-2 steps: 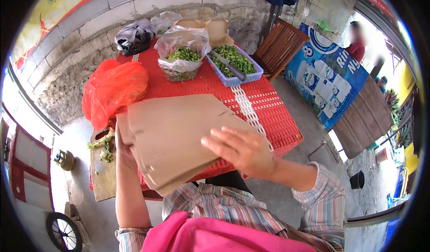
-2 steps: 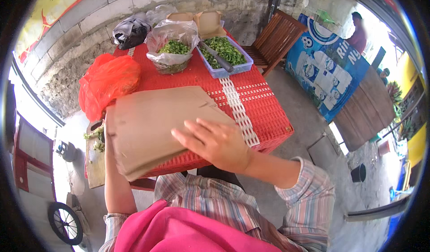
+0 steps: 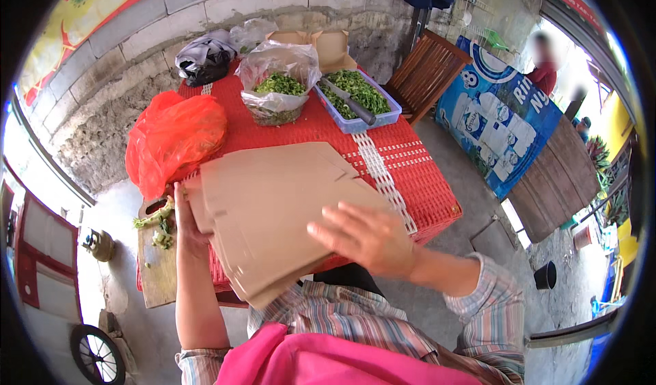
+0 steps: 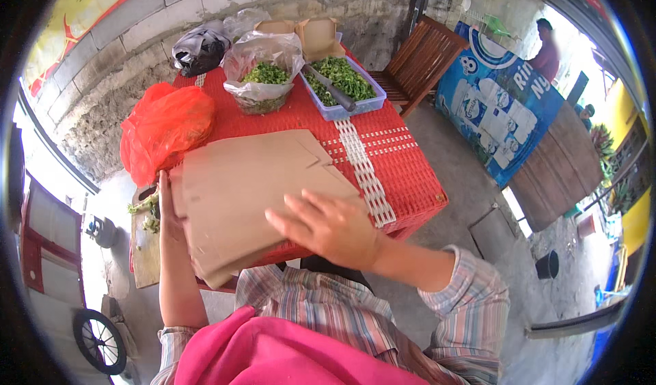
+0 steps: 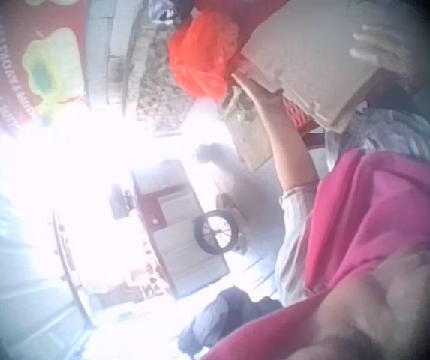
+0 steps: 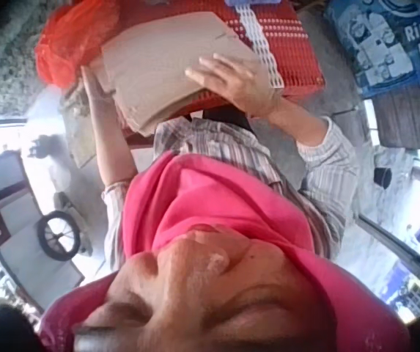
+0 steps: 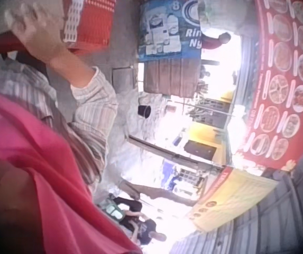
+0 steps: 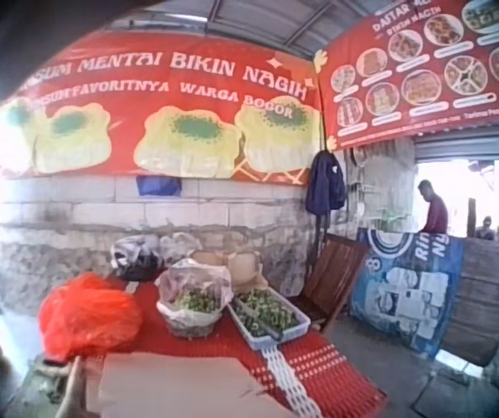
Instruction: The person assembles flat cardboard food containers by folding the sides and tucking the tabs into slots to form a box shape. They handle the containers one at a time from a stack and place the finished boxes on the table.
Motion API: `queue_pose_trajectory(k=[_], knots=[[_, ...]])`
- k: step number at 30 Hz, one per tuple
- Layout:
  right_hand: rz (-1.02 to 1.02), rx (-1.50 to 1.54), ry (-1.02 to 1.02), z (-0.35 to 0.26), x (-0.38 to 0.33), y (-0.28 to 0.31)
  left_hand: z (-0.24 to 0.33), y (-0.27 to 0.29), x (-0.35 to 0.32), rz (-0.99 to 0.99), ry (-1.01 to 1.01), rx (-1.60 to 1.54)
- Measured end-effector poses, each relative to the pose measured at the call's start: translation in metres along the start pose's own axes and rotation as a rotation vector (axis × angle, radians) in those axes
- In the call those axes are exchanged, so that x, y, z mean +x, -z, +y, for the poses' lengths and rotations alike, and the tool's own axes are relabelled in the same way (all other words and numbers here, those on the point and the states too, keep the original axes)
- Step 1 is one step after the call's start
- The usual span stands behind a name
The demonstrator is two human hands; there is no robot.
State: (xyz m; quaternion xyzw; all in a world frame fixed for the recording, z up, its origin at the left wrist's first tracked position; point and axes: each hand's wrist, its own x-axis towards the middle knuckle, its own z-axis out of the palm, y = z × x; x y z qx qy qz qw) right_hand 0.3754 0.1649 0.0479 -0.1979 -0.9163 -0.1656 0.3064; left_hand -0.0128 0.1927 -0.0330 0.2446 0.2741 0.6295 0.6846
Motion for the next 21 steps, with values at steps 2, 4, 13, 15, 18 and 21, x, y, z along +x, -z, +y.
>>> queue_pose_trajectory(k=[2, 4, 13, 15, 18, 21], knots=[[-0.08, -0.019, 0.059, -0.013, -0.02, -0.016, -0.005, -0.006, 0.006, 0.105, 0.008, 0.115], [-0.194, 0.053, 0.08, -0.029, -0.035, -0.032, -0.007, 0.021, 0.011, 0.237, 0.024, 0.283], [-0.239, 0.613, -0.756, 0.069, -0.031, -0.073, -0.025, -0.009, 0.007, 0.556, -0.084, 0.495], [-0.185, 0.729, -0.911, 0.088, -0.055, -0.124, -0.028, -0.017, 0.01, 0.561, -0.095, 0.525], [-0.217, 0.685, -0.796, 0.071, -0.038, -0.149, -0.03, -0.024, 0.016, 0.556, -0.042, 0.519], [-0.24, 0.775, -0.773, 0.063, -0.012, -0.152, -0.029, -0.039, 0.022, 0.544, 0.024, 0.519]])
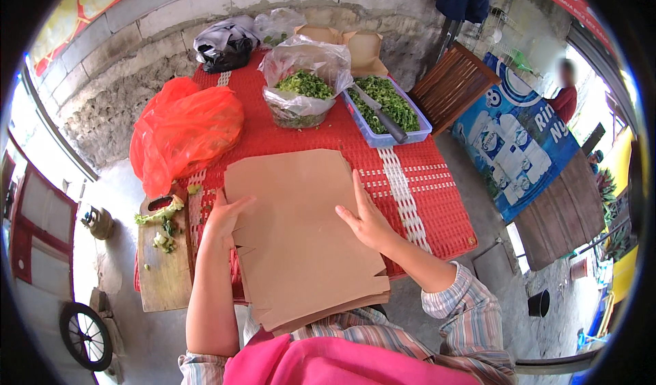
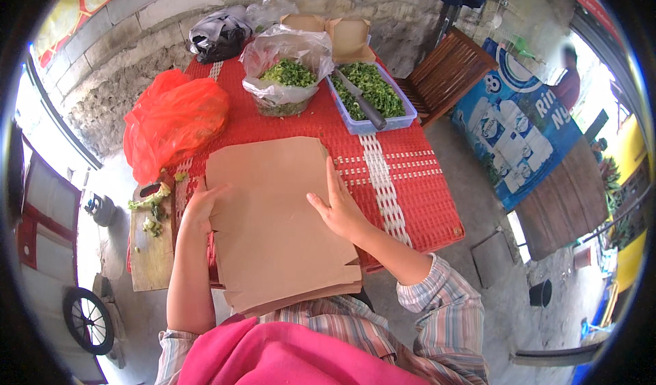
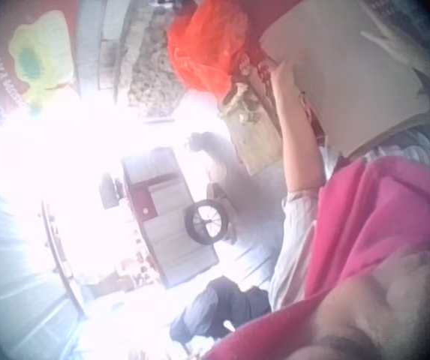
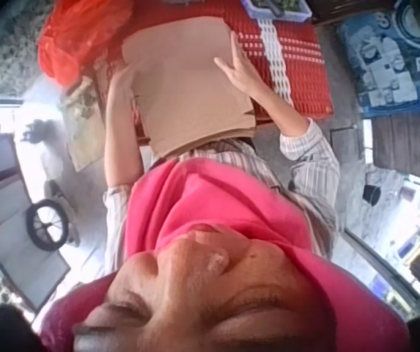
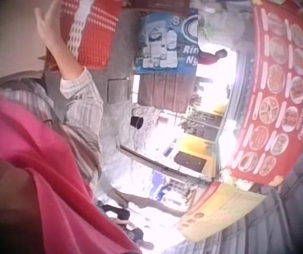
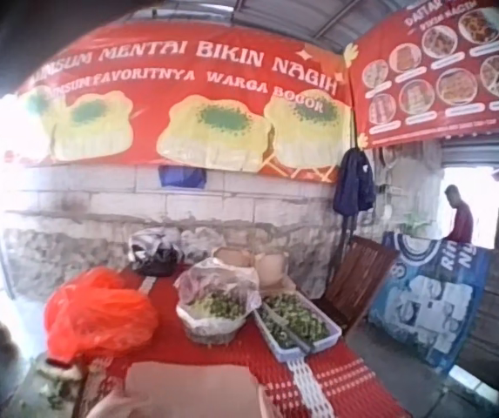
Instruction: The person assembles flat cardboard food containers by folding the sides and tucking the tabs into slots to form a box shape. They handle the containers one at a time from a stack and place the finished boxes on the table.
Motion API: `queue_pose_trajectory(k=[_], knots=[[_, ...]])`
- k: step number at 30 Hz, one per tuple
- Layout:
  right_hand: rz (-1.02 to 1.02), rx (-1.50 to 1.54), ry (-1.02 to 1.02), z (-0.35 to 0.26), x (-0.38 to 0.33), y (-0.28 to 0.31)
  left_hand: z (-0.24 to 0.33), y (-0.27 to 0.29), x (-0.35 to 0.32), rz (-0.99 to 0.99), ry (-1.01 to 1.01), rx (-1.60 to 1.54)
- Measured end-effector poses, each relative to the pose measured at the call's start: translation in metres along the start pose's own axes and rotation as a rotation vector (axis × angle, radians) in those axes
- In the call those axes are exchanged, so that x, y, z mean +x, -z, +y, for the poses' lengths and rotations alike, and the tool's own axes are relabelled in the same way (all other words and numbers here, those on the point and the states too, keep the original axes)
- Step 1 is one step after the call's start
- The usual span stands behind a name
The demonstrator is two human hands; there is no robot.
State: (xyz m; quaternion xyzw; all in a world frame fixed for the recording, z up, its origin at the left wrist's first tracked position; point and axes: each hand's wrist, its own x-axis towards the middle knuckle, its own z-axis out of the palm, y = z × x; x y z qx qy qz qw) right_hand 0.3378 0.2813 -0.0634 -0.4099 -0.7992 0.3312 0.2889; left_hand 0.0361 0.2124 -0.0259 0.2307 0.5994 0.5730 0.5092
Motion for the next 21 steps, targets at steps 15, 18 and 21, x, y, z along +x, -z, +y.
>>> queue_pose_trajectory(k=[15, 18, 21], knots=[[0.321, 0.486, -0.259, 0.064, 0.03, 0.056, 0.015, -0.01, 0.082, 0.01, -0.25, 0.482], [0.55, 0.615, -0.398, 0.073, 0.035, 0.093, 0.004, -0.001, 0.087, 0.103, -0.348, 0.672], [0.544, 0.831, -0.404, 0.086, 0.052, 0.118, -0.004, -0.006, 0.089, 0.217, -0.408, 0.833]])
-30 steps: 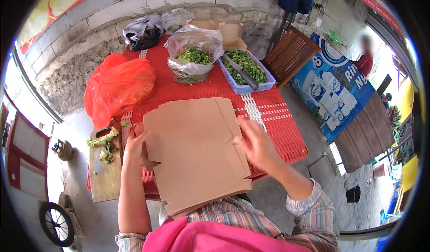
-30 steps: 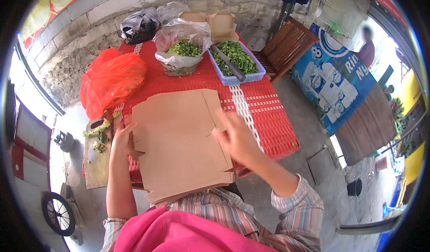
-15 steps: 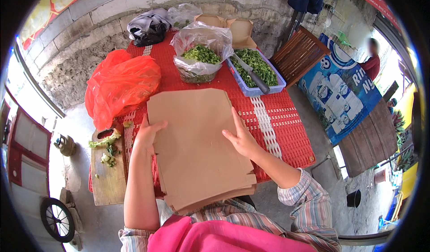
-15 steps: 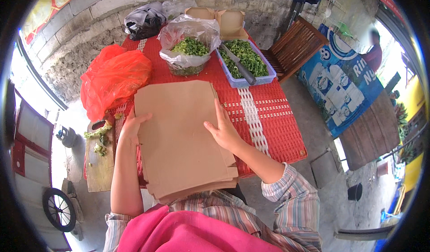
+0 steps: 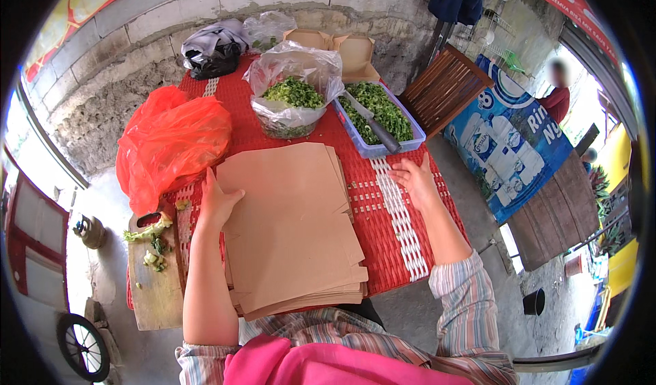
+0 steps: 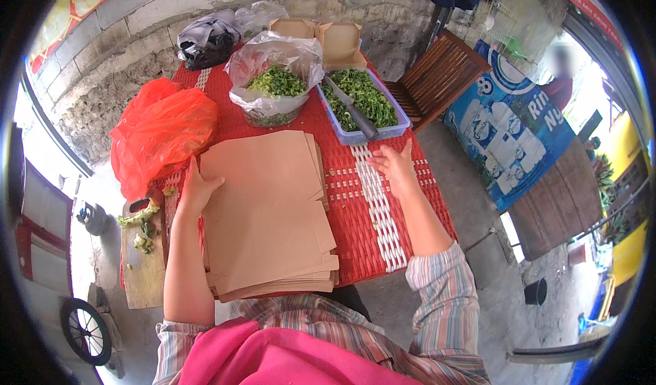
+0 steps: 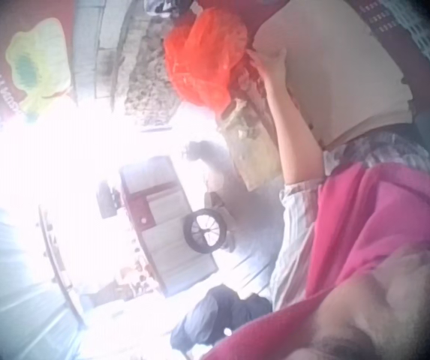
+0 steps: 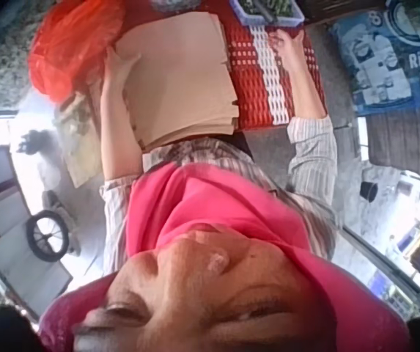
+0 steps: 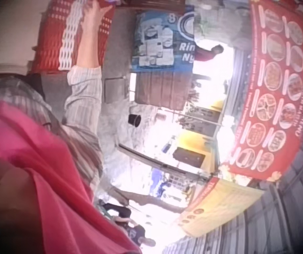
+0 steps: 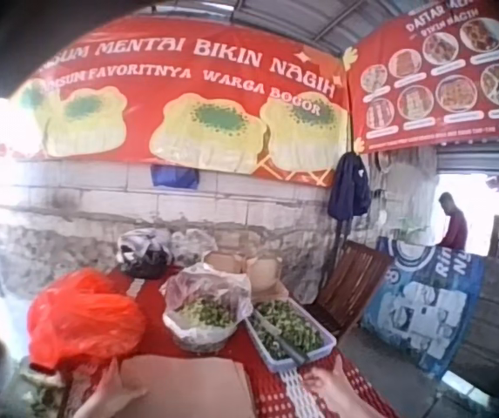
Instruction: The person assembles flat cardboard food containers by folding the sides and tucking the tabs into slots to form a box shape. They handle the containers one at a time from a stack and place the finished boxes on the table.
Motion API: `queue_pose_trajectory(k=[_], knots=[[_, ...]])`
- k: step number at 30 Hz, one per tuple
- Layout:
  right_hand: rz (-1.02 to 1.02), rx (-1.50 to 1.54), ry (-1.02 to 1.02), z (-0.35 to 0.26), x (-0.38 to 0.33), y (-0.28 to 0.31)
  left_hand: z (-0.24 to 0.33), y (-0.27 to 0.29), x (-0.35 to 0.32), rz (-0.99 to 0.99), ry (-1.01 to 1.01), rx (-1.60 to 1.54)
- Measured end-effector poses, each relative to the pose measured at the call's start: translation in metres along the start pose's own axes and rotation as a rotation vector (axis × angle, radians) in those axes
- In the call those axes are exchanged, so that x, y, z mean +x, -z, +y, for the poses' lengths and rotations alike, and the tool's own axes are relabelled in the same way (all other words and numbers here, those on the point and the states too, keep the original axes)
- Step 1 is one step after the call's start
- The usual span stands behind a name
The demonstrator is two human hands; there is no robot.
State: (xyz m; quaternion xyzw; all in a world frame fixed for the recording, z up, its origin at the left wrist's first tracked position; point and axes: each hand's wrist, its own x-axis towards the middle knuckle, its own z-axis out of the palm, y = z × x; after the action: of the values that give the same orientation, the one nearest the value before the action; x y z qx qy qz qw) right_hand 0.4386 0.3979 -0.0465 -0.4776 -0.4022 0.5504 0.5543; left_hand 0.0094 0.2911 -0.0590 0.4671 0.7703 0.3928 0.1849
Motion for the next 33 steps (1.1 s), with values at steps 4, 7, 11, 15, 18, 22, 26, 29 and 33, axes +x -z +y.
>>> queue_pose_trajectory(k=[4, 7, 11, 15, 18, 22, 26, 29, 33], knots=[[-0.241, 0.146, -0.004, 0.017, 0.036, -0.009, -0.023, 0.002, 0.01, -0.123, -0.027, -0.051], [-0.188, 0.095, 0.031, 0.033, 0.049, -0.027, -0.019, 0.0, 0.006, -0.114, -0.001, -0.042], [-0.194, 0.074, 0.052, 0.04, 0.07, -0.039, -0.009, 0.004, 0.002, -0.124, 0.023, -0.059], [-0.145, 0.031, 0.029, 0.034, 0.081, -0.054, 0.005, 0.008, -0.007, -0.104, -0.004, -0.002], [-0.152, 0.066, 0.008, 0.031, 0.083, -0.051, -0.001, 0.003, -0.005, -0.104, -0.009, 0.019], [-0.123, 0.016, -0.014, 0.021, 0.06, -0.046, -0.006, 0.004, -0.008, -0.002, -0.063, 0.232], [-0.175, -0.384, 0.27, 0.001, -0.04, -0.055, 0.046, 0.029, -0.037, 0.083, -0.183, 0.286], [-0.647, -0.864, 0.519, -0.019, -0.137, -0.059, 0.087, 0.05, -0.089, -0.187, -0.342, 0.214], [-0.864, -1.233, 0.807, -0.002, -0.206, -0.063, 0.075, 0.054, -0.17, -0.5, -0.592, 0.359]])
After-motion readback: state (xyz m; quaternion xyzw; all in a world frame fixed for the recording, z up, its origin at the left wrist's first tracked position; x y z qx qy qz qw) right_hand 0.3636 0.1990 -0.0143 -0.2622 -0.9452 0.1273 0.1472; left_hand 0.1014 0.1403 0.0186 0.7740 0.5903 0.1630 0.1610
